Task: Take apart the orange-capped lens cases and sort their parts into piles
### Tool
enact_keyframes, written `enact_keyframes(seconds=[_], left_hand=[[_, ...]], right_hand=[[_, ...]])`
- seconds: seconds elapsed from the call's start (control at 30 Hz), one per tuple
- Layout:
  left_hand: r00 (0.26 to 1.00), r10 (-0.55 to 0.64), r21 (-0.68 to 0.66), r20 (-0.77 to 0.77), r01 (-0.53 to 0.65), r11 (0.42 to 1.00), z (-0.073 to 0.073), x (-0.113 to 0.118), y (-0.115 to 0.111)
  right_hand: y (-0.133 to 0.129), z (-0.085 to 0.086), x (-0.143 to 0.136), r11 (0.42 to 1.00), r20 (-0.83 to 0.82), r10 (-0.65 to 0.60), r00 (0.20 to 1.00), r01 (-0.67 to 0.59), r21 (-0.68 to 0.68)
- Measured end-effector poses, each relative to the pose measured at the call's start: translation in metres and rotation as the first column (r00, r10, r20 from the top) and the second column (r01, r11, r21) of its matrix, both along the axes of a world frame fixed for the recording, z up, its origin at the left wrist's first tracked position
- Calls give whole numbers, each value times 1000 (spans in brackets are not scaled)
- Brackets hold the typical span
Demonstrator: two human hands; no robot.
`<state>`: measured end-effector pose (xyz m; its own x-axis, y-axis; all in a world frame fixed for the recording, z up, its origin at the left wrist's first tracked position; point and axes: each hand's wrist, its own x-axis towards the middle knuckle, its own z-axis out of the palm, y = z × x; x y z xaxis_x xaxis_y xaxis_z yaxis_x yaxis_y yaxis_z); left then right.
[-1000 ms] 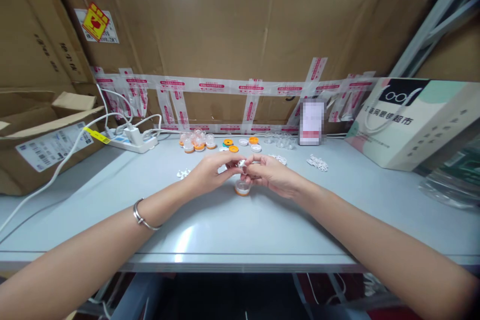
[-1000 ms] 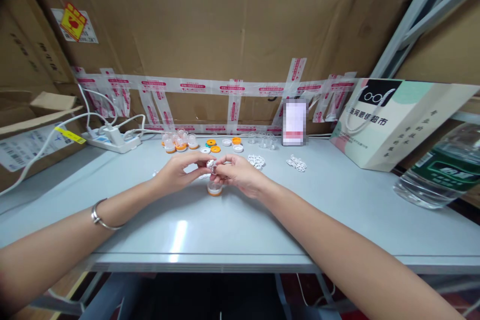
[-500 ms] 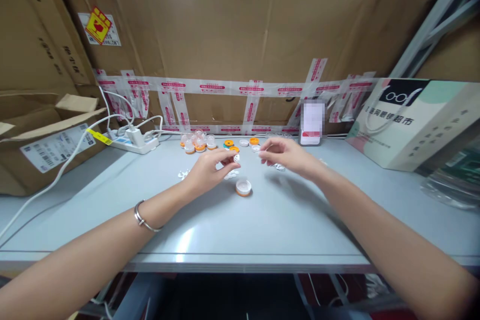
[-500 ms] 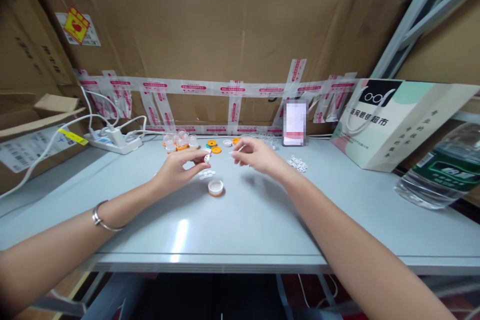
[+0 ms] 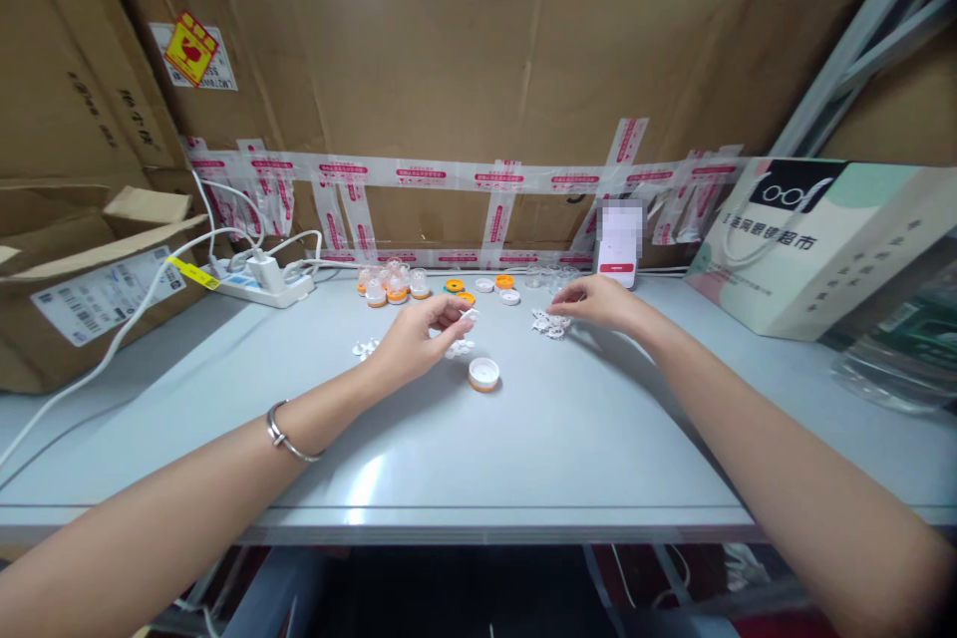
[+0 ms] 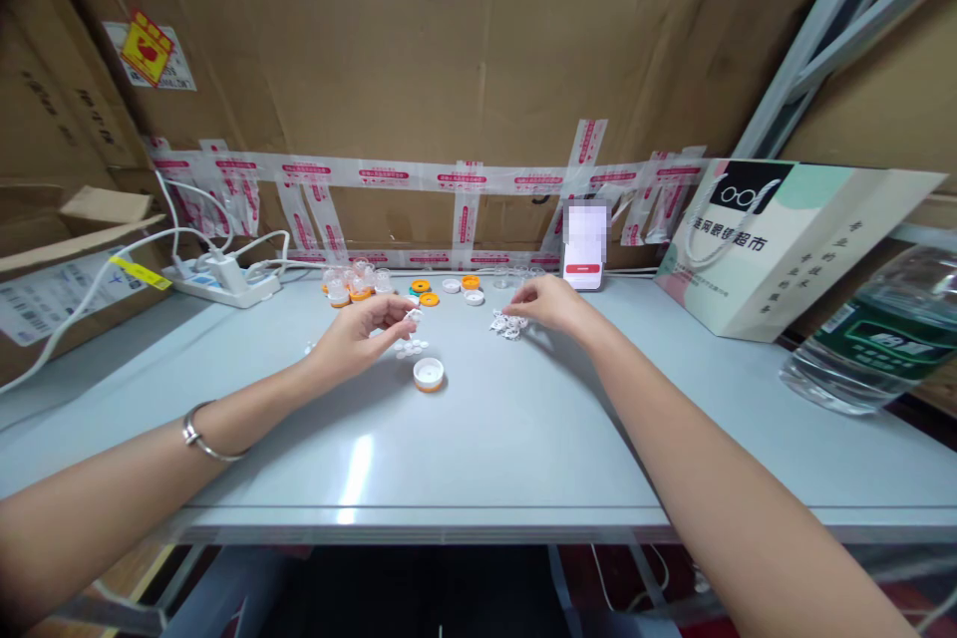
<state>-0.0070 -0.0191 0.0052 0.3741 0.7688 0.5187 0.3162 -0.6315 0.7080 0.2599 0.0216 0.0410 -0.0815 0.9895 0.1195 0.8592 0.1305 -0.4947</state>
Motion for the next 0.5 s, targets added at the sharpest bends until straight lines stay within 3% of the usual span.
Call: enact_keyframes(seconds=[0.1, 0.23, 0.33, 0.5], left_hand=[[994, -60, -103, 91, 70, 992, 1, 2, -4], [991, -116, -118, 67, 123, 985, 3, 4, -7], [991, -125, -23, -39, 125, 992, 4, 4, -9], [965, -7, 252, -262, 76, 965, 4, 2, -13]], right_hand=[[-19, 8, -19, 994, -192, 93, 977, -82, 68], [-50, 11, -54, 905, -492, 375, 786, -425, 11], [-60, 6, -69, 845, -573, 412, 709, -533, -51], [-57, 0, -69, 843, -568, 382, 729, -526, -109]])
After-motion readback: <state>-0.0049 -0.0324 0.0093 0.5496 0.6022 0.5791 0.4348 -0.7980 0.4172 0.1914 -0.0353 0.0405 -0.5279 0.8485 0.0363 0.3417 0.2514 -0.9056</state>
